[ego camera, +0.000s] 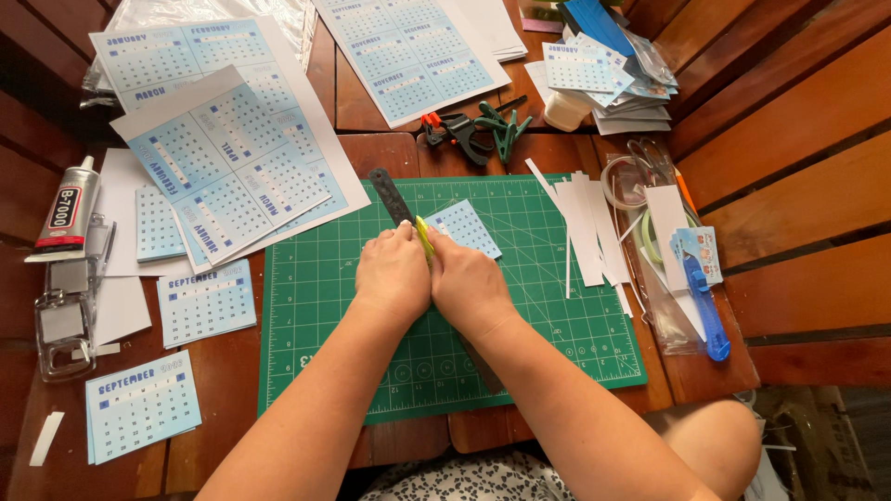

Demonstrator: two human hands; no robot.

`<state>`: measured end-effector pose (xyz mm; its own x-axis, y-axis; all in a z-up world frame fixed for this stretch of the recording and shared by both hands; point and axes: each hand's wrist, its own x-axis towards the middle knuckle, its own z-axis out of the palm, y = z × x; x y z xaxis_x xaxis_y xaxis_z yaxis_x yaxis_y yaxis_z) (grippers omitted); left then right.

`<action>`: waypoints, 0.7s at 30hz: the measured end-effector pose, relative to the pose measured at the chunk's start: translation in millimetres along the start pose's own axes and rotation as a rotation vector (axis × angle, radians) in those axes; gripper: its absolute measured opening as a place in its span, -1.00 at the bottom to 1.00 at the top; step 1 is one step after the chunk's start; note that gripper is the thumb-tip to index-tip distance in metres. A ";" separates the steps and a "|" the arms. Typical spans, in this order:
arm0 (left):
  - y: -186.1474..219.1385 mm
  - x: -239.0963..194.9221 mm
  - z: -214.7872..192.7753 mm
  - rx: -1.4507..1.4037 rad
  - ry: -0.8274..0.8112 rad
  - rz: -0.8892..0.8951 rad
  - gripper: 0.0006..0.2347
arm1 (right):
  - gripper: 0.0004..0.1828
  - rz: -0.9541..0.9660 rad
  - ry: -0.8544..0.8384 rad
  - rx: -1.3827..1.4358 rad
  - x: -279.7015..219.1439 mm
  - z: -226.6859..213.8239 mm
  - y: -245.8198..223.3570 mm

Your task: The person uses a metal ruler and a yellow utility knife to cut printed calendar sheets on a green cutting mat. They measure and trim the sheets into smaller sections, then fold and separate them. The person continues cutting additional sheets and discards the offcuts.

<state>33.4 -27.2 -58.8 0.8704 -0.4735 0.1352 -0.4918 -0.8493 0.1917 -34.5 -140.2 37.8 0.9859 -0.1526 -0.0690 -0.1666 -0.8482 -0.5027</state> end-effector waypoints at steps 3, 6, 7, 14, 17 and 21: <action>1.0 1.2 -5.8 -0.001 -0.063 -0.022 -0.57 | -0.53 -0.002 -0.007 -0.016 -0.6 2.6 5.9; -0.7 5.4 4.7 0.004 -0.101 -0.038 -0.52 | -0.53 0.016 -0.007 -0.021 -4.5 2.4 7.5; -1.1 6.2 6.2 0.004 -0.102 -0.039 -0.52 | -0.53 0.016 -0.008 -0.021 -6.8 0.6 7.0; 9.2 2.8 -33.4 0.038 -0.153 -0.038 -0.40 | -0.51 0.004 -0.013 -0.026 -20.8 -4.1 13.5; 14.3 0.2 -47.0 0.046 -0.157 -0.041 -0.43 | -0.52 -0.004 -0.011 -0.021 -27.3 -7.4 15.5; 13.3 4.2 -46.1 0.077 -0.208 -0.046 -0.36 | -0.53 -0.001 -0.013 -0.044 -38.8 -12.5 14.8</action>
<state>29.4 -29.7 -10.9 0.8819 -0.4651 -0.0767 -0.4553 -0.8826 0.1172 -75.4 -153.2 43.8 0.9861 -0.1455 -0.0803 -0.1662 -0.8697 -0.4647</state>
